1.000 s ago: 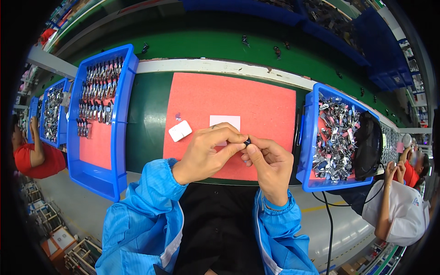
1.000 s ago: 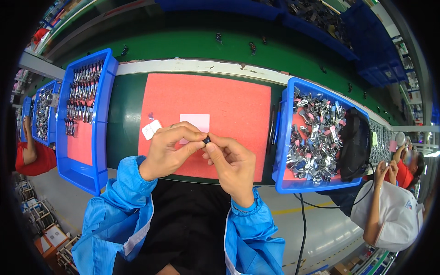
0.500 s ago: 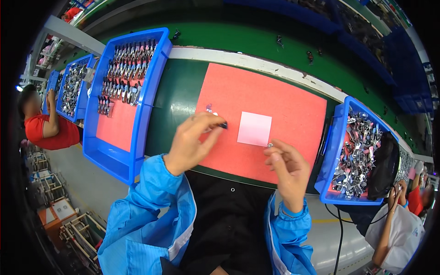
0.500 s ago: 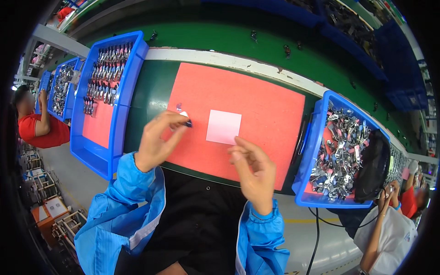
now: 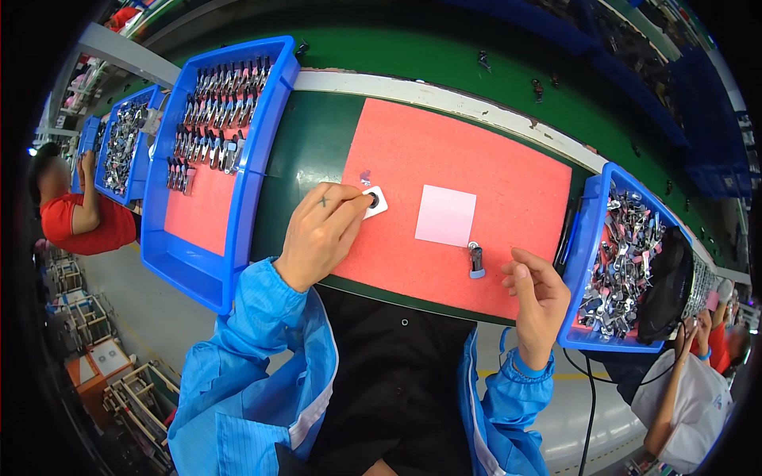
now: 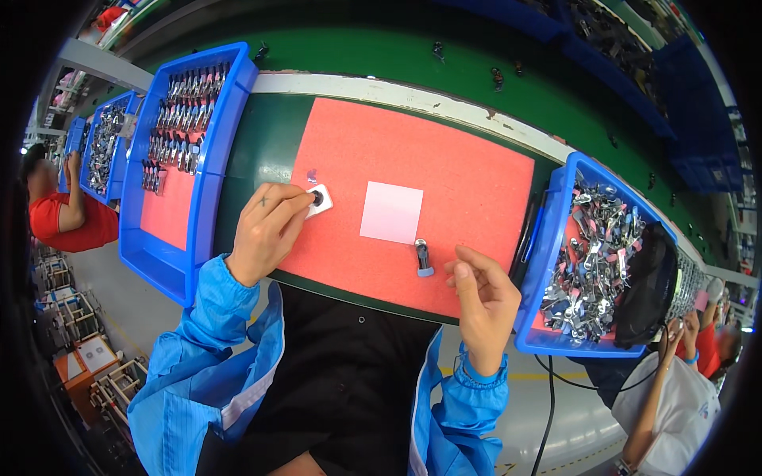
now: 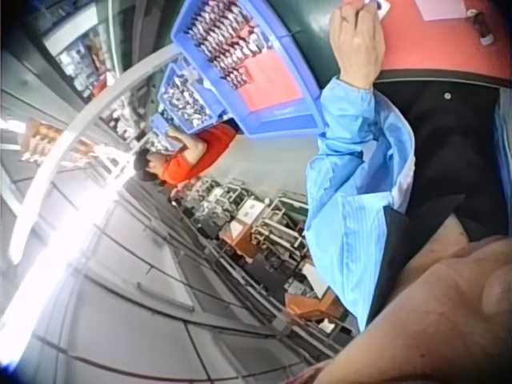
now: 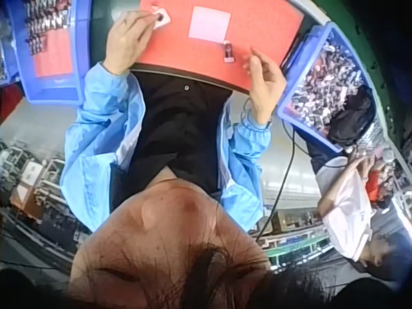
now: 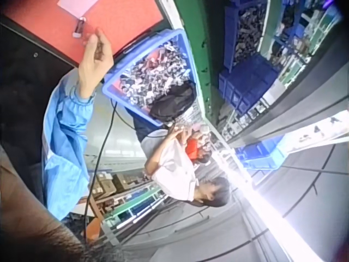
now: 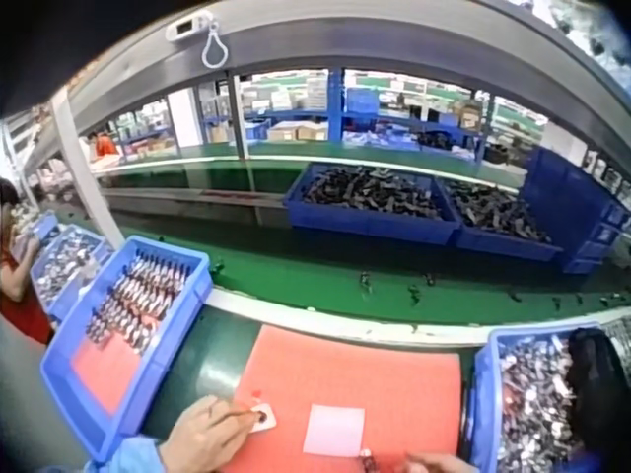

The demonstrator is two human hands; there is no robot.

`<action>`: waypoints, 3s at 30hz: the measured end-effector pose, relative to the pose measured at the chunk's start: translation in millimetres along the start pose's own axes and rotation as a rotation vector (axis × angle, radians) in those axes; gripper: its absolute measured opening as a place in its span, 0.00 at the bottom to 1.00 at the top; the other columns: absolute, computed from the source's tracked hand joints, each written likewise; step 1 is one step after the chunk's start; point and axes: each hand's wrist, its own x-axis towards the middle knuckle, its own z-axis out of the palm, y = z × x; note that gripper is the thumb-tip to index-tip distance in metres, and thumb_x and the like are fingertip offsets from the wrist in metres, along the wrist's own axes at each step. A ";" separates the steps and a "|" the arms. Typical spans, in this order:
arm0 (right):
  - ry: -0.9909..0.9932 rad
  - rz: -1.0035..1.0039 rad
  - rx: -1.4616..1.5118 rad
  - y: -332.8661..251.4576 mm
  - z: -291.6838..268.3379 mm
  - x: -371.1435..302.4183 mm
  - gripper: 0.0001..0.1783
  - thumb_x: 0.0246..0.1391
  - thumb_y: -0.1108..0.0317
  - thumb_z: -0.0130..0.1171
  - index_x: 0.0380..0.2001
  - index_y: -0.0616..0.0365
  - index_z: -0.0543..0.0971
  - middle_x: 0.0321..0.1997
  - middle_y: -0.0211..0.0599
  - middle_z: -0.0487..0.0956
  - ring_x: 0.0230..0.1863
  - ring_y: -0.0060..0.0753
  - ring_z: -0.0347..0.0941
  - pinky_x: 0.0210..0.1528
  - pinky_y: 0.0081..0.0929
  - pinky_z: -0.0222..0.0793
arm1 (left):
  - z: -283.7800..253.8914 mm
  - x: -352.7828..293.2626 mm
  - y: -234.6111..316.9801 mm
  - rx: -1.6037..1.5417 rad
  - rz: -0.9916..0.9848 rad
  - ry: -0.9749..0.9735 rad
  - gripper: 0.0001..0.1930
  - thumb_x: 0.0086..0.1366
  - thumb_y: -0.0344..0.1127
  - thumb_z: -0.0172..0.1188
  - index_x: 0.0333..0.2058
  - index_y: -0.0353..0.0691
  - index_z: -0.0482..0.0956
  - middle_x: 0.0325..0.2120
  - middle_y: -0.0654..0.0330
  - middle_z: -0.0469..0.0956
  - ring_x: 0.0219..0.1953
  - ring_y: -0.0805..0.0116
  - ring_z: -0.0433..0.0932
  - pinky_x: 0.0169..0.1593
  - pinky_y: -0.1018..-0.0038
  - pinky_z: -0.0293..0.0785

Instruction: The person is manually assembling small electronic components into trays at a production line workstation.

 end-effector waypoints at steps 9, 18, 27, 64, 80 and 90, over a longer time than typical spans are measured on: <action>-0.032 -0.022 -0.009 1.6 7.1 0.5 0.15 0.67 0.67 0.59 0.50 0.67 0.81 0.38 0.39 0.86 0.36 0.23 0.78 0.38 0.21 0.71 | 3.2 -5.0 -0.7 -0.028 -0.063 -0.032 0.12 0.55 0.20 0.67 0.39 0.34 0.82 0.38 0.57 0.79 0.40 0.56 0.78 0.44 0.64 0.77; 0.002 -0.059 -0.143 10.5 1.7 7.4 0.15 0.64 0.71 0.61 0.51 0.67 0.81 0.35 0.35 0.83 0.34 0.23 0.76 0.37 0.21 0.70 | -5.8 -5.5 2.0 0.039 -0.040 -0.036 0.09 0.56 0.22 0.67 0.37 0.35 0.84 0.39 0.58 0.78 0.41 0.59 0.76 0.45 0.64 0.74; -0.230 -0.166 -0.554 -4.9 21.5 25.9 0.13 0.58 0.74 0.66 0.47 0.63 0.83 0.29 0.31 0.77 0.28 0.19 0.70 0.31 0.23 0.67 | -17.1 4.3 10.3 -0.046 -0.135 -0.139 0.11 0.57 0.26 0.68 0.40 0.35 0.82 0.38 0.56 0.77 0.41 0.56 0.76 0.46 0.63 0.74; -0.303 0.246 0.703 -20.5 76.2 5.9 0.04 0.66 0.74 0.56 0.39 0.64 0.73 0.33 0.47 0.84 0.30 0.36 0.83 0.33 0.28 0.81 | 7.3 52.7 64.6 -1.272 -0.551 0.022 0.04 0.71 0.24 0.57 0.43 0.35 0.74 0.36 0.60 0.79 0.32 0.74 0.76 0.34 0.75 0.73; -0.376 -0.097 0.018 -15.8 53.7 12.6 0.10 0.65 0.72 0.61 0.45 0.67 0.78 0.34 0.34 0.81 0.32 0.22 0.77 0.35 0.22 0.76 | 12.4 61.8 54.3 -0.920 -0.142 0.292 0.12 0.64 0.19 0.63 0.47 0.32 0.78 0.35 0.56 0.81 0.31 0.71 0.79 0.36 0.76 0.75; -0.029 -0.637 -0.408 -54.5 39.6 15.1 0.07 0.57 0.74 0.68 0.34 0.65 0.80 0.23 0.40 0.76 0.23 0.32 0.72 0.27 0.25 0.65 | -23.6 65.2 61.5 -0.633 0.085 0.200 0.19 0.55 0.14 0.69 0.45 0.32 0.79 0.38 0.50 0.82 0.42 0.58 0.83 0.44 0.68 0.79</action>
